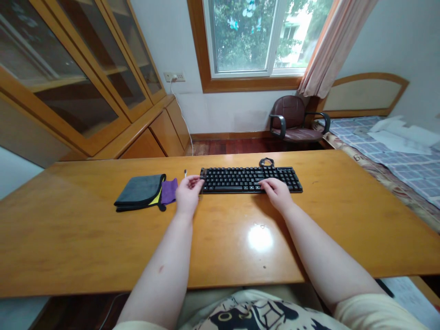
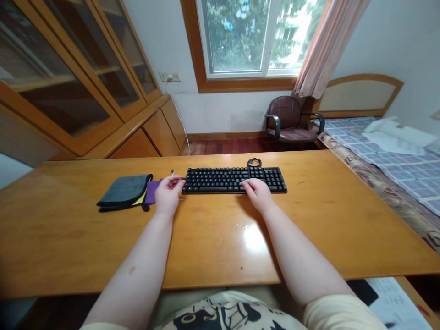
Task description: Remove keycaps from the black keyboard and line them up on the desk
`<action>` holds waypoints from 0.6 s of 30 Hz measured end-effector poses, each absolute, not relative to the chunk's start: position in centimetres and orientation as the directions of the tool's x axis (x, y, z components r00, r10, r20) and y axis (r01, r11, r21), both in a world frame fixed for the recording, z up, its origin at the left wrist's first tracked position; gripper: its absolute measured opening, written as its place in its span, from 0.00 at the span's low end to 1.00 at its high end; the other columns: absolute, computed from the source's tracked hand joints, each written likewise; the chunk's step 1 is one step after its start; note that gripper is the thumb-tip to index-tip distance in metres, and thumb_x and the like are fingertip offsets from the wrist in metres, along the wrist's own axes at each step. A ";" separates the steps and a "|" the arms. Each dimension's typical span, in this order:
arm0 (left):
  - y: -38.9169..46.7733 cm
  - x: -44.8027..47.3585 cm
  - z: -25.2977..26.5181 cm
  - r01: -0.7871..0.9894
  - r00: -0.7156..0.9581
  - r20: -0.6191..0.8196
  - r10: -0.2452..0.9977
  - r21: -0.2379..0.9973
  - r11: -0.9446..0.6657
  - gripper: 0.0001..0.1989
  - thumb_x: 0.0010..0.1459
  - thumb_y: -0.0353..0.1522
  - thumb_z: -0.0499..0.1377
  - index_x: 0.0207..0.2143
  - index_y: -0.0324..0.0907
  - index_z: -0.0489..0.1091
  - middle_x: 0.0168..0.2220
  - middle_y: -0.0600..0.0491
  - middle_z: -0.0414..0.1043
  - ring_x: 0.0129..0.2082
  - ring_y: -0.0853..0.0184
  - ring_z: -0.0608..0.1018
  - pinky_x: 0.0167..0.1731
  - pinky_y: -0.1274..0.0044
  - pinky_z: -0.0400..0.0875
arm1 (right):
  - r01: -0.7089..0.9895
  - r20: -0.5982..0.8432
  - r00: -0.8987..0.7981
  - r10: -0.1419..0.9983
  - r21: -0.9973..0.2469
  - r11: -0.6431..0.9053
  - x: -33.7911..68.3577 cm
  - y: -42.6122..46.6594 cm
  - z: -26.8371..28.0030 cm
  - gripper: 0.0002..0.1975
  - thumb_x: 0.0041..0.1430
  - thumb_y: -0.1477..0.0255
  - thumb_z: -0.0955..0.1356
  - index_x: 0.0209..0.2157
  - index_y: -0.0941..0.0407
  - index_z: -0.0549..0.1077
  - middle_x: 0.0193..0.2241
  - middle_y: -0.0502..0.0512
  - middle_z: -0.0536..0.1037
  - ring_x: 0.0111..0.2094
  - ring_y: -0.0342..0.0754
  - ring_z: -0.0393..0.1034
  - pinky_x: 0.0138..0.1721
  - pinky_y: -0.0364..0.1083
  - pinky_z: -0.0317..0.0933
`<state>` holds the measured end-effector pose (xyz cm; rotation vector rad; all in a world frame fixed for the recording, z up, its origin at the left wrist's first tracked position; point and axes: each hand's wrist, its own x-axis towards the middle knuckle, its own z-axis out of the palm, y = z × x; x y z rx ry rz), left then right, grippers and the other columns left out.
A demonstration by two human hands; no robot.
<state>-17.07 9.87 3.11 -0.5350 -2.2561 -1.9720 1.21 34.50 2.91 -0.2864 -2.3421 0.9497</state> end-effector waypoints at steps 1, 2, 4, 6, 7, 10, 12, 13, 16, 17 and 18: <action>11.0 -15.6 2.9 0.290 -0.918 0.268 0.294 0.957 0.033 0.15 0.45 0.36 0.63 0.36 0.39 0.68 0.29 0.52 0.73 0.30 0.69 0.76 0.36 0.76 0.71 | -0.075 0.392 -0.852 0.347 -0.748 0.659 1.0 33.4 2.8 0.15 0.60 0.62 0.61 0.37 0.54 0.75 0.31 0.55 0.77 0.36 0.51 0.71 0.40 0.50 0.63; 12.0 -14.1 2.7 0.258 -0.887 0.239 0.394 0.966 -0.004 0.16 0.44 0.34 0.64 0.37 0.40 0.68 0.27 0.54 0.73 0.29 0.69 0.76 0.35 0.76 0.71 | -0.130 0.351 -0.893 0.283 -0.801 0.584 0.8 32.3 2.7 0.16 0.59 0.60 0.62 0.42 0.54 0.74 0.35 0.56 0.77 0.38 0.51 0.71 0.41 0.50 0.64; 13.4 -11.3 2.3 0.250 -0.791 0.205 0.576 0.968 -0.001 0.17 0.43 0.33 0.64 0.38 0.41 0.68 0.26 0.55 0.73 0.29 0.70 0.76 0.37 0.76 0.71 | -0.233 0.317 -0.941 0.119 -0.860 0.454 0.5 30.1 2.3 0.20 0.57 0.58 0.63 0.46 0.54 0.72 0.42 0.57 0.76 0.44 0.53 0.69 0.46 0.52 0.62; 14.1 -9.3 2.3 0.361 -0.699 0.234 0.676 0.931 0.051 0.13 0.45 0.32 0.64 0.36 0.42 0.70 0.31 0.54 0.75 0.32 0.69 0.76 0.38 0.75 0.71 | -0.260 0.297 -0.953 0.066 -0.907 0.332 0.3 28.3 1.9 0.20 0.59 0.57 0.62 0.47 0.53 0.72 0.46 0.56 0.75 0.47 0.53 0.68 0.49 0.53 0.60; 14.2 -8.7 2.4 0.427 -0.656 0.254 0.711 0.901 0.072 0.11 0.47 0.33 0.62 0.36 0.43 0.71 0.34 0.53 0.75 0.33 0.68 0.76 0.40 0.75 0.70 | -0.258 0.290 -0.954 0.073 -0.921 0.293 0.3 27.7 1.8 0.20 0.59 0.57 0.61 0.46 0.53 0.73 0.45 0.56 0.75 0.46 0.52 0.69 0.49 0.53 0.60; 13.8 -9.0 3.1 0.614 -0.523 0.309 0.794 0.783 0.100 0.15 0.50 0.36 0.61 0.42 0.47 0.71 0.40 0.52 0.75 0.41 0.65 0.75 0.47 0.71 0.67 | -0.268 0.319 -0.929 0.189 -0.930 0.253 0.3 27.5 1.9 0.21 0.60 0.55 0.59 0.41 0.52 0.76 0.37 0.55 0.78 0.41 0.52 0.71 0.45 0.53 0.63; 12.9 -10.9 3.5 0.710 -0.491 0.332 0.805 0.688 0.149 0.24 0.47 0.40 0.64 0.49 0.49 0.68 0.47 0.50 0.71 0.50 0.59 0.70 0.55 0.66 0.58 | -0.285 0.362 -0.864 0.351 -0.925 0.253 0.3 29.0 2.5 0.26 0.61 0.52 0.55 0.37 0.52 0.77 0.37 0.55 0.78 0.42 0.52 0.71 0.46 0.54 0.62; 12.4 -12.2 3.5 0.717 -0.556 0.355 0.752 0.662 0.217 0.28 0.47 0.41 0.63 0.52 0.49 0.65 0.53 0.49 0.66 0.56 0.56 0.64 0.59 0.64 0.51 | -0.284 0.376 -0.806 0.457 -0.923 0.257 0.4 30.2 2.8 0.30 0.61 0.51 0.51 0.36 0.53 0.77 0.39 0.56 0.78 0.45 0.52 0.70 0.49 0.54 0.59; 10.5 -16.4 3.0 0.575 -0.793 0.355 0.494 0.704 0.417 0.35 0.54 0.43 0.58 0.61 0.46 0.50 0.65 0.49 0.40 0.64 0.58 0.45 0.62 0.66 0.39 | -0.176 0.376 -0.562 0.737 -0.925 0.337 1.3 35.3 3.4 0.37 0.62 0.51 0.46 0.33 0.55 0.78 0.47 0.56 0.74 0.52 0.51 0.64 0.55 0.54 0.52; 10.0 -17.6 2.7 0.501 -0.839 0.304 0.451 0.754 0.424 0.35 0.57 0.42 0.54 0.63 0.43 0.44 0.66 0.48 0.35 0.65 0.61 0.42 0.62 0.69 0.38 | -0.117 0.360 -0.484 0.798 -0.930 0.349 1.7 37.2 3.4 0.37 0.61 0.51 0.46 0.34 0.56 0.78 0.49 0.56 0.73 0.53 0.51 0.63 0.56 0.54 0.50; 9.7 -18.5 2.3 0.395 -0.879 0.210 0.428 0.824 0.407 0.33 0.61 0.41 0.48 0.64 0.40 0.39 0.66 0.47 0.35 0.65 0.64 0.43 0.62 0.72 0.40 | -0.082 0.339 -0.400 0.852 -0.939 0.335 2.2 39.1 3.2 0.37 0.61 0.51 0.47 0.35 0.56 0.78 0.50 0.57 0.72 0.54 0.52 0.62 0.56 0.54 0.49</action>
